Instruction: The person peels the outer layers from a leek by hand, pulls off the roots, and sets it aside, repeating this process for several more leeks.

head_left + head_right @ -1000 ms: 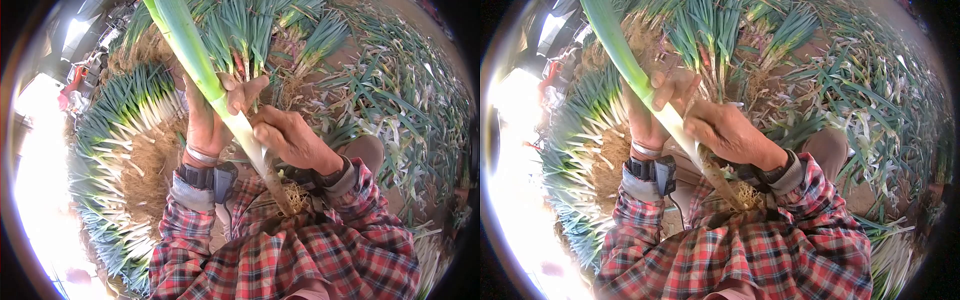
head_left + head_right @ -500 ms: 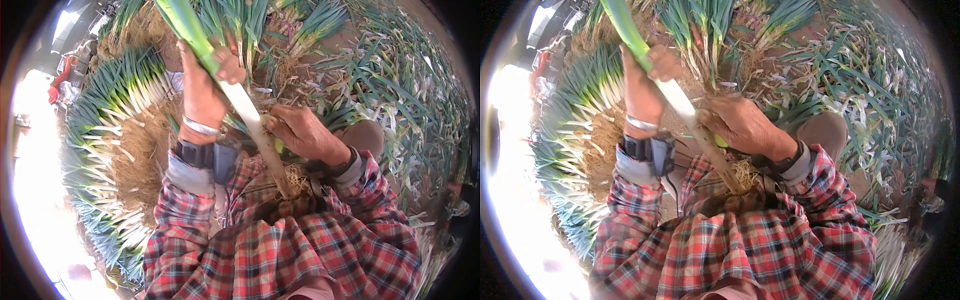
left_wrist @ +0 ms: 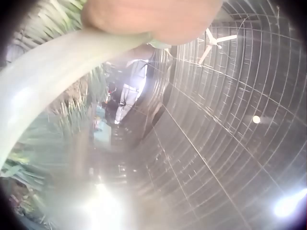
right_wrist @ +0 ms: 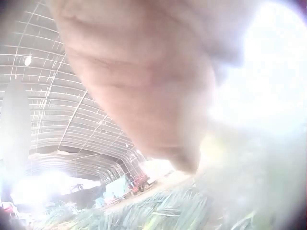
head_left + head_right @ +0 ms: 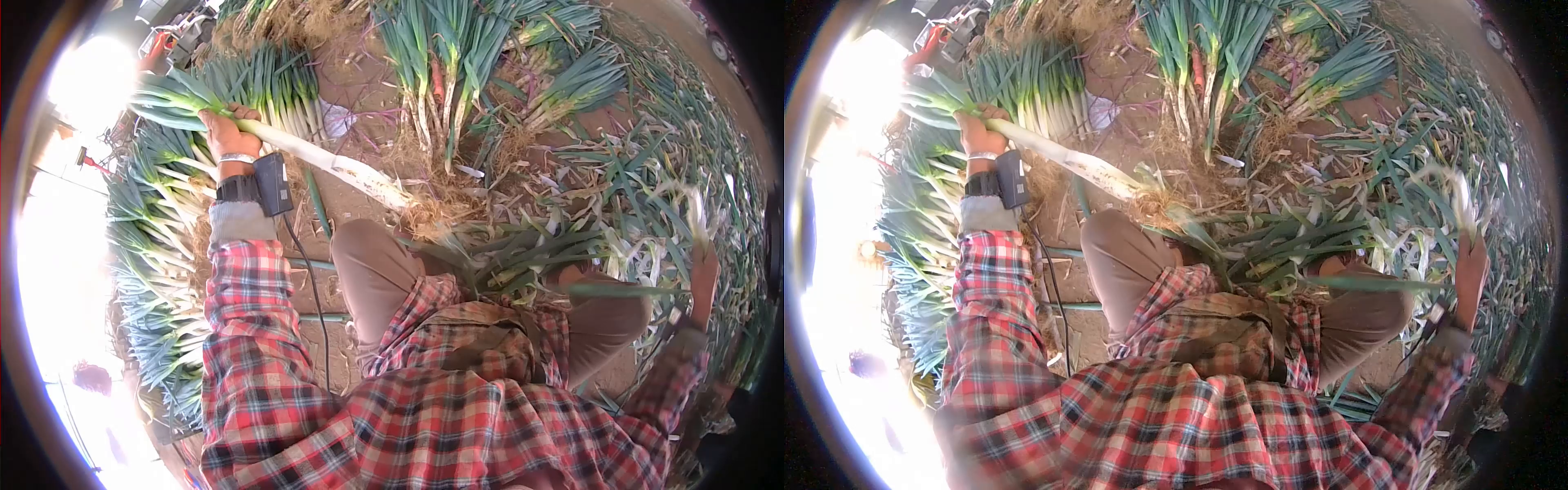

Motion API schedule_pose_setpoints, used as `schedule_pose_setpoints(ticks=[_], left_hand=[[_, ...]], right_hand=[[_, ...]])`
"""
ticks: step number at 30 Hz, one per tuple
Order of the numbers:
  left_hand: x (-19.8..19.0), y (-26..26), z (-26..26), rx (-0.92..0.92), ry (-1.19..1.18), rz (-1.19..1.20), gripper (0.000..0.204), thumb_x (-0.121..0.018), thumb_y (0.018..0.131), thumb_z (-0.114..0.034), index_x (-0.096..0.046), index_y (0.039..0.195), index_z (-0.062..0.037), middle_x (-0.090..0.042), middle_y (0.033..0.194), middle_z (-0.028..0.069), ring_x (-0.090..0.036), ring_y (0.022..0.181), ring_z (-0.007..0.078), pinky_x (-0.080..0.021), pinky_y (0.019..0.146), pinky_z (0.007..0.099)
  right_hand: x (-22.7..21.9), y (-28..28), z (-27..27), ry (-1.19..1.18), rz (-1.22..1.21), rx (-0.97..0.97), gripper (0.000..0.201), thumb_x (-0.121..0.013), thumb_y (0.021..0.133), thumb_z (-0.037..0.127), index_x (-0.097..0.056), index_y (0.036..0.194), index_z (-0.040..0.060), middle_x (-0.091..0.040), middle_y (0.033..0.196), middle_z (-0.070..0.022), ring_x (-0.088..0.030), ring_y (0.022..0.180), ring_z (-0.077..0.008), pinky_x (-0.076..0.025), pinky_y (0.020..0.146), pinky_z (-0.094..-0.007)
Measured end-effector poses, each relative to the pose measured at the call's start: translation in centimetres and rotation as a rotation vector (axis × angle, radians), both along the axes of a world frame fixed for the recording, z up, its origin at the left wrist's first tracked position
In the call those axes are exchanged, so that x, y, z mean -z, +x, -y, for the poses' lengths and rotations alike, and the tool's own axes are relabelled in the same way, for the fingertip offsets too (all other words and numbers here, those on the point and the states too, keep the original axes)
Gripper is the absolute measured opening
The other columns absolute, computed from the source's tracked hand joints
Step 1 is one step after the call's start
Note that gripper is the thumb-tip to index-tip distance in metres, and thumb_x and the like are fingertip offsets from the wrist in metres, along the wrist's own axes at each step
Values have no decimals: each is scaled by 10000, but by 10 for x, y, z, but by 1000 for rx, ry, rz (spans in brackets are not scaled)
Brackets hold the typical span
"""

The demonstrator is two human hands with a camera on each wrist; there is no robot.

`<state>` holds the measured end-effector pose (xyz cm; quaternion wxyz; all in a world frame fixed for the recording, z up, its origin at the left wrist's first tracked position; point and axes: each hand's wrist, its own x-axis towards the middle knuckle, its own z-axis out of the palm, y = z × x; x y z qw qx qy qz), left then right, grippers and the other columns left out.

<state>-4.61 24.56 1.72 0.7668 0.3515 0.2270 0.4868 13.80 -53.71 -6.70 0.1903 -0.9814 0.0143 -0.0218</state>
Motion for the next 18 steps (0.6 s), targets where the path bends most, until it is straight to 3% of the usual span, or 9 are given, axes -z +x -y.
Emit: schedule_pose_setpoints(ticks=[1, 3, 4, 6, 8, 10, 12, 14, 18], left_hand=[[-4, -2, 10, -83, 44, -37, 449, -404, 996, -522, -466, 942, -81, -493, 715, 38, -427, 548, 168, -386, 498, 337], [-13, 1, 48, -96, 97, -55, 393, -453, 994, -466, -467, 962, -74, -501, 723, 45, -442, 555, 170, -396, 496, 340], [-18, 6, 68, -101, 156, -77, 343, -502, 992, -409, -468, 981, -68, -509, 732, 53, -457, 562, 173, -406, 495, 343], [-26, 16, 101, -20, 156, -43, 259, -522, 985, -314, -472, 978, -60, -490, 746, 54, -452, 584, 166, -410, 511, 322], [-35, 20, 128, 159, 109, 23, 173, -567, 966, -200, -479, 977, -52, -472, 770, 54, -453, 627, 150, -414, 534, 291], [-38, 21, 138, 322, 80, 84, 180, -566, 968, -206, -479, 973, -49, -474, 776, 54, -456, 633, 148, -415, 539, 289], [-45, 21, 150, 483, 41, 145, 189, -568, 970, -215, -489, 982, -44, -485, 795, 57, -459, 638, 144, -417, 551, 283], [-48, 23, 154, 446, 93, 90, 191, -563, 973, -214, -490, 1007, -41, -489, 802, 62, -458, 639, 144, -415, 554, 280], [-40, 22, 143, 244, 285, -92, 211, -552, 973, -211, -473, 1095, -58, -534, 811, 89, -504, 621, 162, -441, 522, 302]], right_hand=[[-5, 5, 2, -252, -105, 138, 502, -561, 941, 338, -522, 1323, 15, -588, 1285, -173, -566, 1162, -313, -434, 974, -421], [49, 36, 4, 64, 317, -208, 531, -612, 918, 333, -505, 1330, 15, -573, 1307, -168, -577, 1143, -295, -445, 946, -426], [22, 11, -79, 291, 200, -148, 475, -629, 916, 285, -526, 1285, 3, -617, 1235, -138, -601, 1091, -248, -471, 893, -400], [-14, -36, -205, 398, -33, -433, 370, -628, 915, 175, -554, 1250, 37, -631, 1154, -130, -636, 1015, -208, -509, 842, -320], [-13, -74, -288, 586, 156, -1002, 418, -597, 929, 139, -498, 1326, 52, -578, 1249, -107, -636, 980, -221, -509, 868, -348], [-22, -104, -348, 907, -11, -1215, 373, -612, 923, 166, -533, 1264, 37, -586, 1189, -132, -641, 929, -219, -508, 825, -346], [-34, -117, -367, 1096, -183, -1234, 307, -614, 920, 169, -579, 1184, 16, -615, 1096, -146, -641, 880, -208, -506, 766, -349], [-49, -117, -370, 784, -434, -1388, 209, -625, 907, 170, -600, 968, -29, -583, 828, -163, -598, 742, -238, -437, 641, -378], [-40, -120, -327, 732, -91, -1378, 220, -622, 902, 155, -554, 815, -35, -489, 675, -172, -507, 616, -328, -376, 570, -416]])
